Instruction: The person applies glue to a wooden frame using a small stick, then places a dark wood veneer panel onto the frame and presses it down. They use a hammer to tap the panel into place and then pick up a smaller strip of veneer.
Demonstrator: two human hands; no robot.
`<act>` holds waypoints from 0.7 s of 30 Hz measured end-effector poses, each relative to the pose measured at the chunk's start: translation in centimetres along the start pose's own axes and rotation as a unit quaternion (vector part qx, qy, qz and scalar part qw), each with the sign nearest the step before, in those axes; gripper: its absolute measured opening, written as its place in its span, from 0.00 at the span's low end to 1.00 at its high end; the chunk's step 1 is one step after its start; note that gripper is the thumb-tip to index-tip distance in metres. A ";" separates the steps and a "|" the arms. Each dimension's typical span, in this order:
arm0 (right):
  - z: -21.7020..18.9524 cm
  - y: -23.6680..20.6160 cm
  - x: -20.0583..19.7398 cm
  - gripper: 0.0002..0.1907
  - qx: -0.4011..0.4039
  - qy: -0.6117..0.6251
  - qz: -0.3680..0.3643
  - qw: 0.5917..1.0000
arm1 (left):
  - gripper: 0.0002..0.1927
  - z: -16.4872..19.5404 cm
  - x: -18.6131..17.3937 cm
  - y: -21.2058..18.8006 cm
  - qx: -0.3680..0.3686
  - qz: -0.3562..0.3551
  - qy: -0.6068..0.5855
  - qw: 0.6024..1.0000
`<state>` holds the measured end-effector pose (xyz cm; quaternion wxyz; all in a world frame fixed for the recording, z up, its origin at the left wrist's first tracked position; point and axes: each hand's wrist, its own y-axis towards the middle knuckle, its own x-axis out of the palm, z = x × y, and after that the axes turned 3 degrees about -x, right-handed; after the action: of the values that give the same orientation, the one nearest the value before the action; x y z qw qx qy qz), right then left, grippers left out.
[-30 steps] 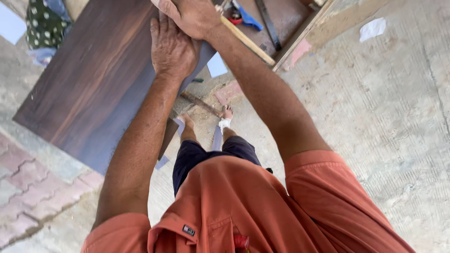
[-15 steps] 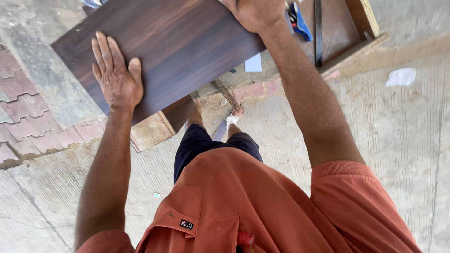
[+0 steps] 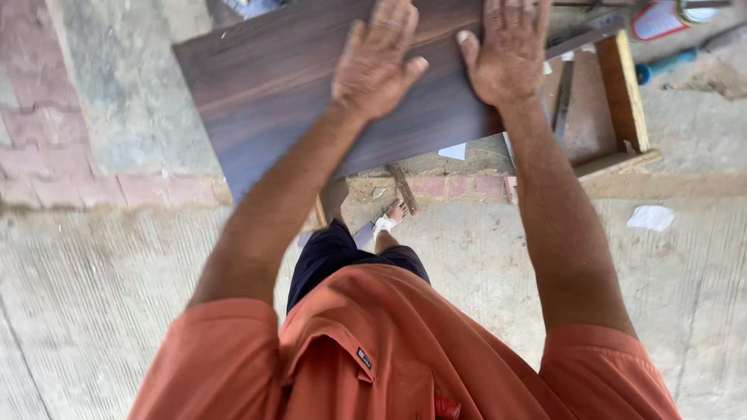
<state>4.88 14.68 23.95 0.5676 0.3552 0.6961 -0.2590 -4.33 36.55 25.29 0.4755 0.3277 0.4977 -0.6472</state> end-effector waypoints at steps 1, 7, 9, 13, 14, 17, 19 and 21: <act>-0.4 0.3 0.2 0.41 -0.020 -0.012 0.002 1.000 | 0.43 -2.4 -0.3 -1.5 -0.063 -0.006 -0.003 0.998; -0.1 0.6 0.1 0.44 0.070 -0.016 -0.124 0.990 | 0.42 -12.7 0.0 -7.7 -0.149 0.101 0.000 0.984; 0.0 0.8 -0.1 0.43 0.055 -0.026 -0.098 0.993 | 0.41 -14.0 0.4 -8.9 -0.137 0.132 0.001 0.982; -0.6 0.9 -0.9 0.45 0.061 0.002 -0.093 0.994 | 0.42 -14.9 0.8 -10.6 -0.224 0.135 -0.018 0.965; -0.8 1.0 -1.3 0.46 0.077 -0.008 -0.103 0.992 | 0.42 -14.7 0.8 -11.0 -0.230 0.152 -0.037 0.961; -1.5 2.0 -3.0 0.49 0.091 -0.023 -0.112 0.989 | 0.43 -13.3 0.4 -11.7 -0.261 0.173 -0.040 0.949; -1.9 3.3 -4.6 0.49 0.109 -0.034 -0.110 0.987 | 0.44 -12.0 -0.2 -11.9 -0.257 0.179 -0.029 0.949; -1.6 4.4 -6.3 0.49 0.116 -0.034 -0.103 0.987 | 0.45 -10.9 -0.6 -11.5 -0.248 0.184 -0.029 0.951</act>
<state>8.02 17.34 30.63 0.5159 0.3360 0.6746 -0.4073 -15.47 47.76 26.49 0.6671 0.2661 0.5594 -0.4137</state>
